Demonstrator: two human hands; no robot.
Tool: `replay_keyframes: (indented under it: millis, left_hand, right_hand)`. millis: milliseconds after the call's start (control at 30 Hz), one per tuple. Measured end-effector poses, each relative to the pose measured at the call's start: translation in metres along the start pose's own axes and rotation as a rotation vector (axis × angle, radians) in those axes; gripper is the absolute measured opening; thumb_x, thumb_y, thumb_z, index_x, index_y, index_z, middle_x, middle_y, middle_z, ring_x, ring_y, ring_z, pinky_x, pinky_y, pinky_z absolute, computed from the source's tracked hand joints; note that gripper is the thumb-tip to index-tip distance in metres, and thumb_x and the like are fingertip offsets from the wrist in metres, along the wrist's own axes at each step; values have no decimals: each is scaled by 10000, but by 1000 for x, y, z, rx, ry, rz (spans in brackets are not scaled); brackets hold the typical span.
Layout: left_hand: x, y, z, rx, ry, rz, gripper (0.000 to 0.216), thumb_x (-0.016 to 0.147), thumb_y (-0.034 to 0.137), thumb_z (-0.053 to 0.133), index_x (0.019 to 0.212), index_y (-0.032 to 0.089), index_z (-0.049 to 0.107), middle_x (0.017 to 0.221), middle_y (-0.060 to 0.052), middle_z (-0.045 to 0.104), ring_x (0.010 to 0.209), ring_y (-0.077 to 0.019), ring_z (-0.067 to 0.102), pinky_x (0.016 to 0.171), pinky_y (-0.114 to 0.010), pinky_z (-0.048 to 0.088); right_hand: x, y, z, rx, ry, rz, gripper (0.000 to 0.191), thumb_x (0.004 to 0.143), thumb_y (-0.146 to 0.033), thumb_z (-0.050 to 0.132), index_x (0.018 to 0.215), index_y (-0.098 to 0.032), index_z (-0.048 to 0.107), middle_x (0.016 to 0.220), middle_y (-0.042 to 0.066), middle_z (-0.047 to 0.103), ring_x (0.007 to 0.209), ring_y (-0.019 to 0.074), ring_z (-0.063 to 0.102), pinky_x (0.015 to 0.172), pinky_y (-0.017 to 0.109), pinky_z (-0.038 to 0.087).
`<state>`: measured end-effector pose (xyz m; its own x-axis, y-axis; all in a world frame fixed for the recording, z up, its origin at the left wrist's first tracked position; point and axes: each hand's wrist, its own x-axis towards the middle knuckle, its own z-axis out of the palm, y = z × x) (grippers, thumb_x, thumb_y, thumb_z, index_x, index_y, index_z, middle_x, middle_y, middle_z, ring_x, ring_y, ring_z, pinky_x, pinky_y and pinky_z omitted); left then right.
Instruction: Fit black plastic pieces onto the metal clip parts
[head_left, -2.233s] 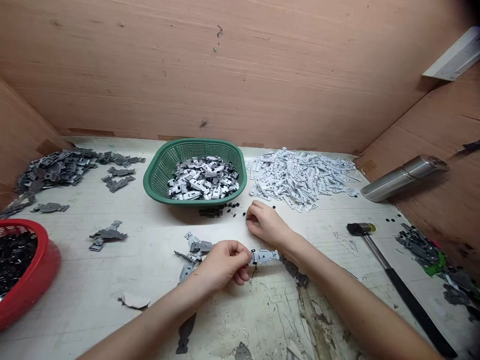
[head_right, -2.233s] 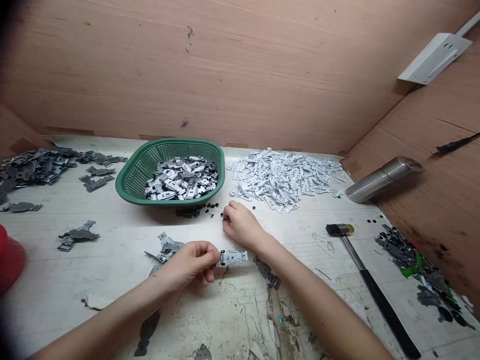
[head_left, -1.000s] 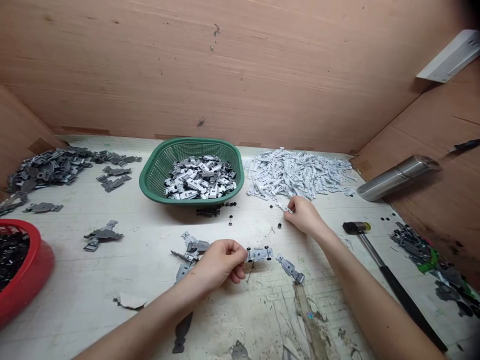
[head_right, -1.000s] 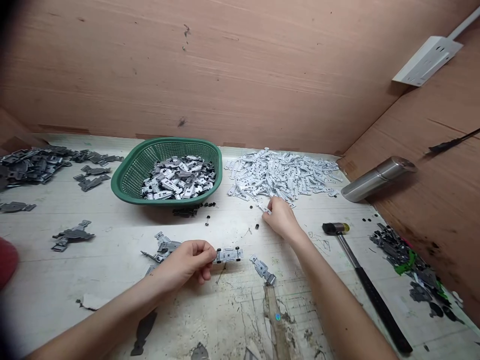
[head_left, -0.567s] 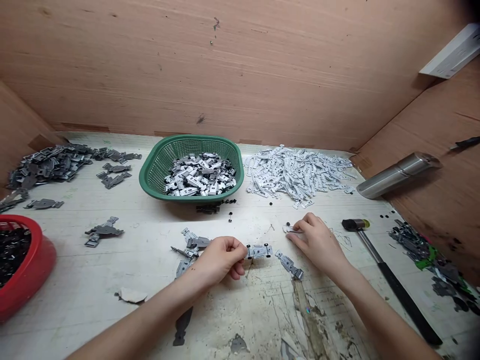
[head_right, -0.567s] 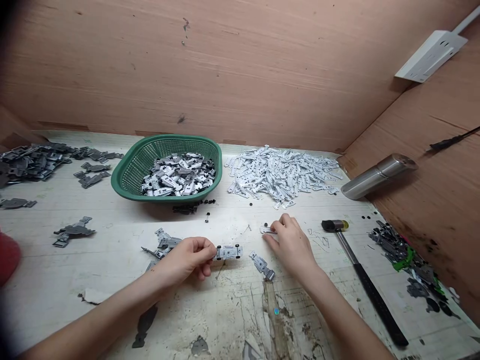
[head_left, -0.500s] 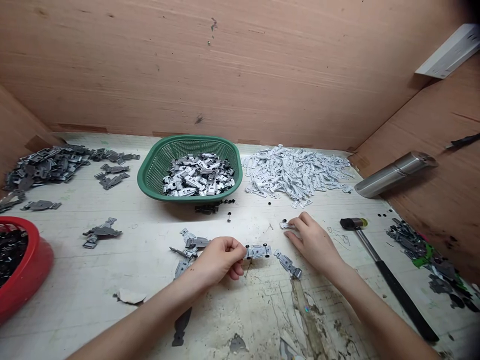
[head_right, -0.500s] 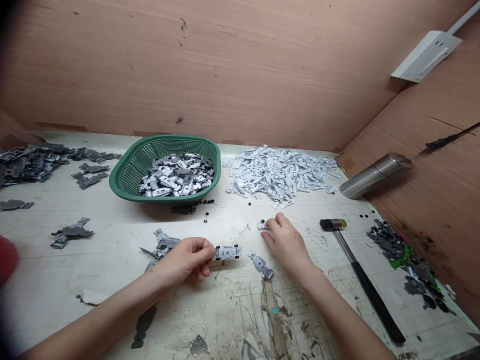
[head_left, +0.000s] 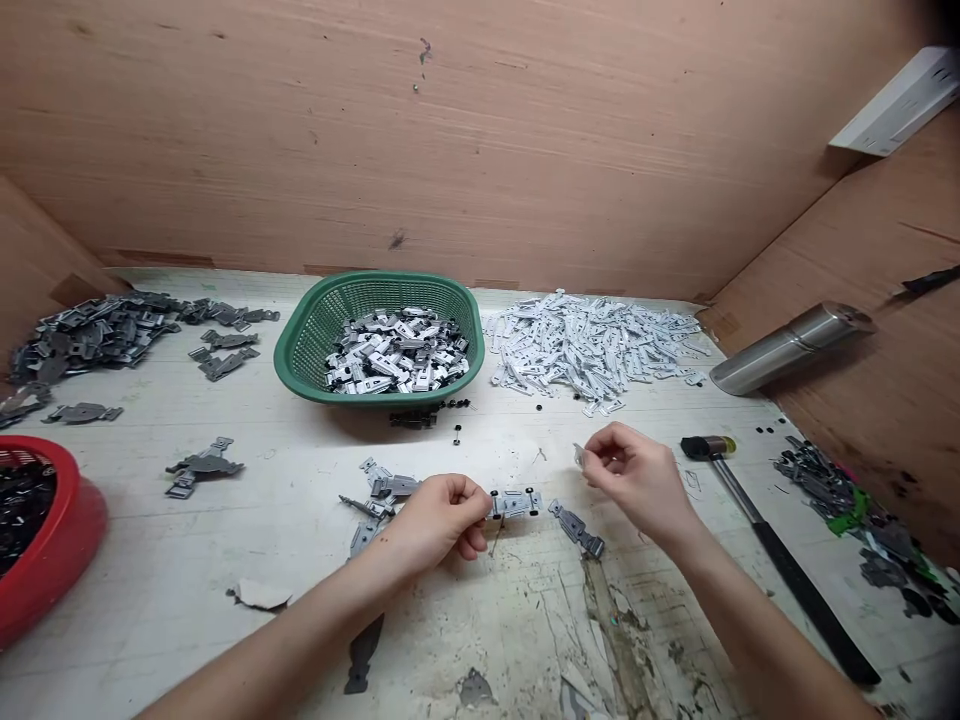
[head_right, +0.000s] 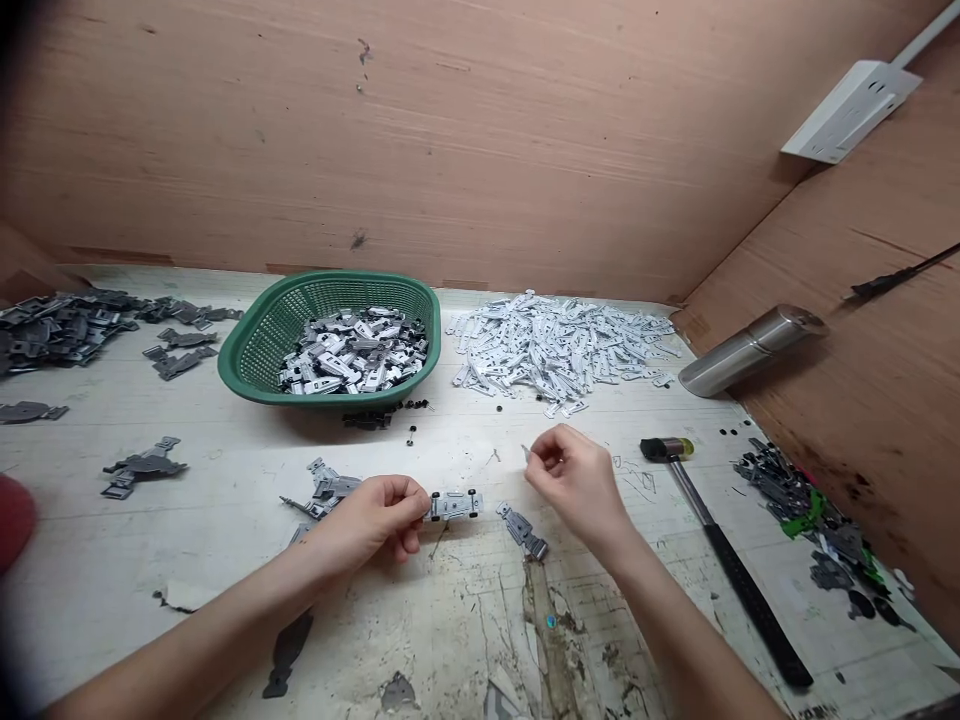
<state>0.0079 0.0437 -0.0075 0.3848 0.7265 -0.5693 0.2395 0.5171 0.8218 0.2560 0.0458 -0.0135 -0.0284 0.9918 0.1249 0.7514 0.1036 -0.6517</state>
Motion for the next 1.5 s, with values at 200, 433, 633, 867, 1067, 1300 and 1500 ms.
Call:
replay_keyframes:
  millis: [200, 433, 633, 867, 1067, 1300, 1500]
  left_hand:
    - [0, 0, 1, -12, 11, -4, 283, 702, 433, 573, 638, 167, 502, 499, 11, 591, 419, -83, 494, 464, -193, 366]
    - [0, 4, 2, -20, 26, -17, 309, 686, 447, 583, 600, 164, 495, 484, 9, 581, 426, -88, 497, 469, -197, 356]
    - [-2, 7, 3, -19, 28, -30, 314, 696, 457, 581, 625, 162, 502, 484, 11, 576, 432, -85, 496, 457, -189, 339]
    - [-6, 9, 4, -49, 26, -13, 304, 697, 446, 584, 611, 165, 506, 490, 14, 578, 443, -84, 500, 474, -193, 347]
    - [-4, 8, 3, -43, 33, -45, 284, 703, 431, 573, 619, 168, 507, 480, 15, 581, 423, -82, 488, 456, -189, 332]
    - [0, 2, -3, -19, -45, -11, 272, 728, 423, 548, 670, 158, 535, 490, 21, 584, 404, -73, 474, 459, -188, 327]
    - [-2, 7, -2, -11, -66, -42, 270, 723, 411, 548, 649, 152, 527, 481, 22, 574, 404, -68, 464, 467, -188, 326]
  right_hand:
    - [-13, 4, -21, 551, -255, 476, 185, 679, -298, 655, 614, -171, 537, 456, -54, 434, 386, 76, 365, 380, 214, 281]
    - [-38, -50, 16, 1192, 54, 487, 199, 660, -319, 727, 717, -184, 592, 670, 3, 580, 535, 102, 489, 468, 227, 386]
    - [-46, -62, 35, 1217, 68, 470, 190, 676, -313, 712, 713, -179, 583, 687, 10, 559, 635, 135, 521, 619, 276, 434]
    - [-46, -62, 42, 1041, 90, 433, 189, 706, -358, 657, 699, -195, 560, 650, -17, 408, 589, 123, 353, 573, 252, 345]
    - [-45, -65, 45, 1057, 54, 414, 186, 702, -340, 658, 676, -199, 541, 645, -25, 425, 616, 131, 385, 616, 254, 349]
    - [-43, -58, 36, 1029, -73, 356, 167, 726, -312, 654, 693, -191, 544, 682, -21, 439, 654, 127, 386, 638, 248, 332]
    - [-40, -56, 33, 1007, -91, 311, 160, 737, -313, 643, 698, -189, 550, 687, -18, 435, 661, 130, 387, 635, 250, 329]
